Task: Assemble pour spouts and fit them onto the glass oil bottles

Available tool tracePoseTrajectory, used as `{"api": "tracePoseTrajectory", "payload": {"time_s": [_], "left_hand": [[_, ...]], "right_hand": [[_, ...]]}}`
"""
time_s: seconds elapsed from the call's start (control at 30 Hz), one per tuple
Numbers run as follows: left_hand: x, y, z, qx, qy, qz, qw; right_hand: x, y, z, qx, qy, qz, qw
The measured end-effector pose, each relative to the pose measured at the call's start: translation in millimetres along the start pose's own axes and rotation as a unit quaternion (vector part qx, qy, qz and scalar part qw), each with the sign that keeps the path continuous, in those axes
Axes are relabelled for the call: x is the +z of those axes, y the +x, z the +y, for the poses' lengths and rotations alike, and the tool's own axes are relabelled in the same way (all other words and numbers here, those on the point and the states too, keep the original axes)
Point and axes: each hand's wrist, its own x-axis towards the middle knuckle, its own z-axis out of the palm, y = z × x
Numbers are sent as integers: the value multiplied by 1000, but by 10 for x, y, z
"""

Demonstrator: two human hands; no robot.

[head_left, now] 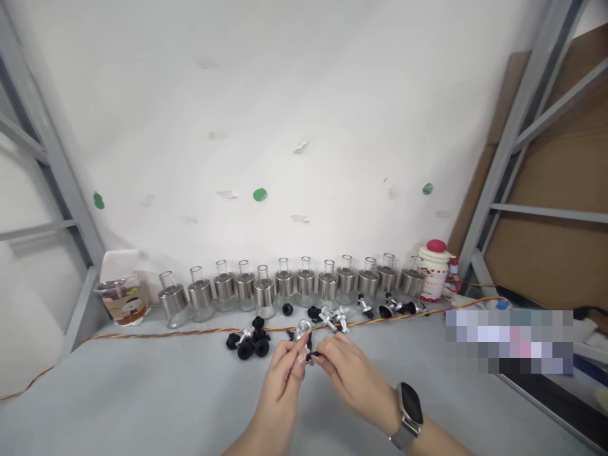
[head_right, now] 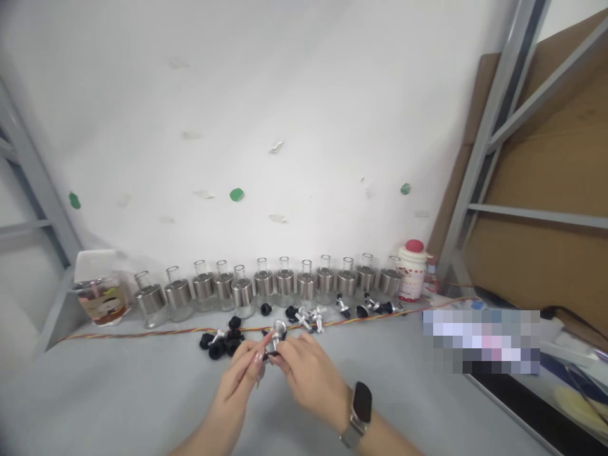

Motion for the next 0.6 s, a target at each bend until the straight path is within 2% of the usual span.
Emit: {"api": "tracePoseTrajectory", "payload": {"time_s": [0.1, 0.23, 0.4, 0.6], "left_hand": [[-12, -28, 43, 34, 7, -22, 999], [-13, -50, 86, 47, 18, -37, 998], [-2, -40, 60, 59, 22, -41, 997], [-6, -45, 35, 63, 19, -40, 997]], "right_hand": [[-19, -10, -18, -12, 28, 23, 999], [-39, -25, 15, -35, 26, 52, 998], [-51, -29, 34, -2, 60, 39, 997], [-44, -35, -34, 0, 96, 31, 995]]}}
